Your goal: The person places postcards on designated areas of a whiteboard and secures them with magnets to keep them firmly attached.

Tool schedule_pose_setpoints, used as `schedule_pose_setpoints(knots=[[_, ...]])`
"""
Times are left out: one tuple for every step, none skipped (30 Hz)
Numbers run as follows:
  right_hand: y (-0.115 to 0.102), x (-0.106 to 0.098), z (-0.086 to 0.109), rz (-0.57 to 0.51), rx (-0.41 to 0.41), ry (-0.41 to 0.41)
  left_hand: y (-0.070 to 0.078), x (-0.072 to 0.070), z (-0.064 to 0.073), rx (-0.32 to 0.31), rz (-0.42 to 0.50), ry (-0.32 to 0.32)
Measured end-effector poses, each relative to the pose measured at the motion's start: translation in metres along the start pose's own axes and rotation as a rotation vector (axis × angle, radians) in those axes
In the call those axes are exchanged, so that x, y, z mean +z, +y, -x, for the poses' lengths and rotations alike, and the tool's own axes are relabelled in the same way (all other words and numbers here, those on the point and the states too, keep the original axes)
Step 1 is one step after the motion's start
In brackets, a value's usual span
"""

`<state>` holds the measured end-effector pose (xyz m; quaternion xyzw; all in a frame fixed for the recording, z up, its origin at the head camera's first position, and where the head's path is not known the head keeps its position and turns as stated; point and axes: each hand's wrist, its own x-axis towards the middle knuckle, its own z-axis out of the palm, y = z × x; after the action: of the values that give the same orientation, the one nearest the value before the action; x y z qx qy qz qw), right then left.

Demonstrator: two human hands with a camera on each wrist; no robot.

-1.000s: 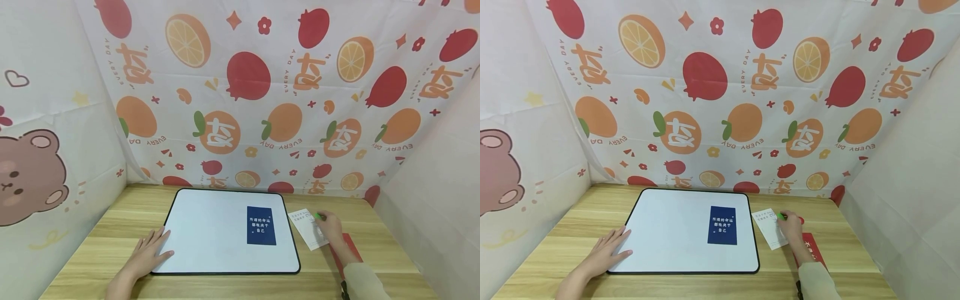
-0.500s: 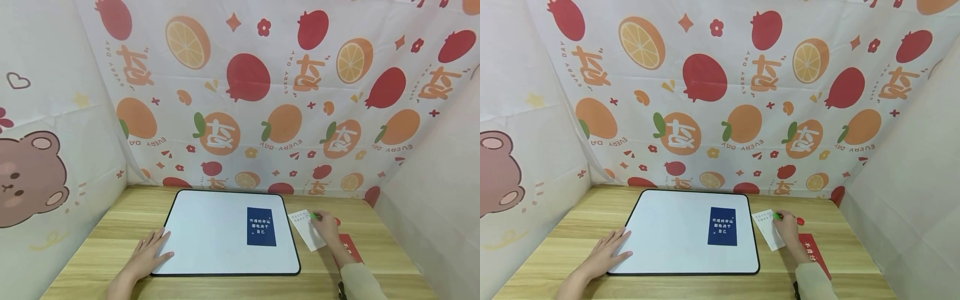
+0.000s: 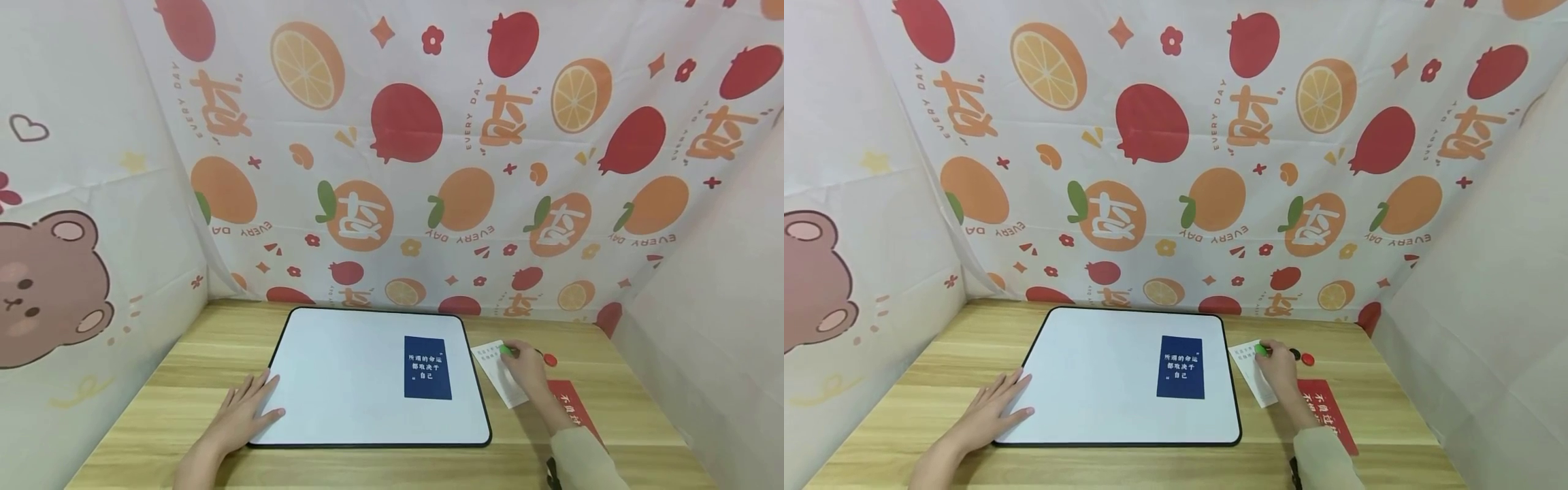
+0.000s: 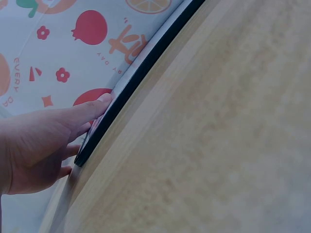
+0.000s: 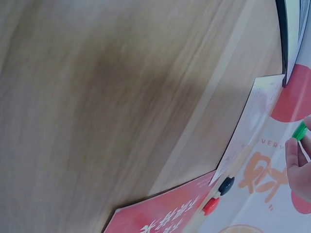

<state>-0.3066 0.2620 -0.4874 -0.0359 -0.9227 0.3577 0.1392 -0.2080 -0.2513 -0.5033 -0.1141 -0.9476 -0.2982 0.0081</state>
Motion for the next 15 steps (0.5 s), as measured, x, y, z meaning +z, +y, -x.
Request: schedule_pose_setpoints(knots=[[-0.0011,0.0007,0.0,-0.003,0.002,-0.002,0.0005,-0.0003,-0.0001,-0.001,-0.003,-0.001],[-0.0019,0.0013,0.0,-0.006,0.002,-0.004,0.0007,-0.0003,-0.0002,-0.002,-0.007,-0.001],[-0.0023,0.002,-0.0001,-0.009,-0.003,-0.003,0.0005,-0.0001,-0.0004,-0.001,-0.011,-0.002],[-0.0026,0.0027,-0.0003,-0.011,-0.006,-0.003,0.0007,-0.0003,-0.0004,-0.005,-0.011,-0.004],[-0.003,0.0035,-0.0005,-0.015,-0.008,-0.006,0.0008,-0.0004,-0.0003,-0.006,-0.014,-0.003],[-0.0036,0.0043,-0.0008,-0.018,-0.009,-0.008,0.0008,-0.0004,-0.0001,-0.004,-0.016,-0.001],[-0.0041,0.0051,-0.0011,-0.021,-0.012,-0.008,0.0008,-0.0004,-0.0001,-0.008,-0.016,-0.003],[-0.0046,0.0059,-0.0015,-0.022,-0.012,-0.008,0.0009,-0.0003,-0.0002,-0.005,-0.018,0.0],[-0.0051,0.0067,-0.0019,-0.025,-0.012,-0.009,0.001,-0.0002,0.0,-0.003,-0.021,0.001],[-0.0057,0.0076,-0.0023,-0.027,-0.011,-0.008,0.0012,-0.0003,0.0004,-0.003,-0.022,0.002],[-0.0065,0.0082,-0.0024,-0.029,-0.013,-0.006,0.0012,-0.0002,0.0005,-0.002,-0.023,0.003],[-0.0072,0.0088,-0.0026,-0.027,-0.015,-0.003,0.0013,-0.0002,0.0005,-0.005,-0.021,0.0],[-0.0076,0.0094,-0.0028,-0.025,-0.019,-0.001,0.0013,-0.0002,0.0005,-0.006,-0.022,0.0],[-0.008,0.0098,-0.0028,-0.023,-0.022,0.001,0.0014,-0.0003,0.0008,-0.007,-0.024,0.0],[-0.0086,0.0102,-0.0028,-0.022,-0.026,0.003,0.0014,-0.0003,0.0011,-0.008,-0.026,-0.001]])
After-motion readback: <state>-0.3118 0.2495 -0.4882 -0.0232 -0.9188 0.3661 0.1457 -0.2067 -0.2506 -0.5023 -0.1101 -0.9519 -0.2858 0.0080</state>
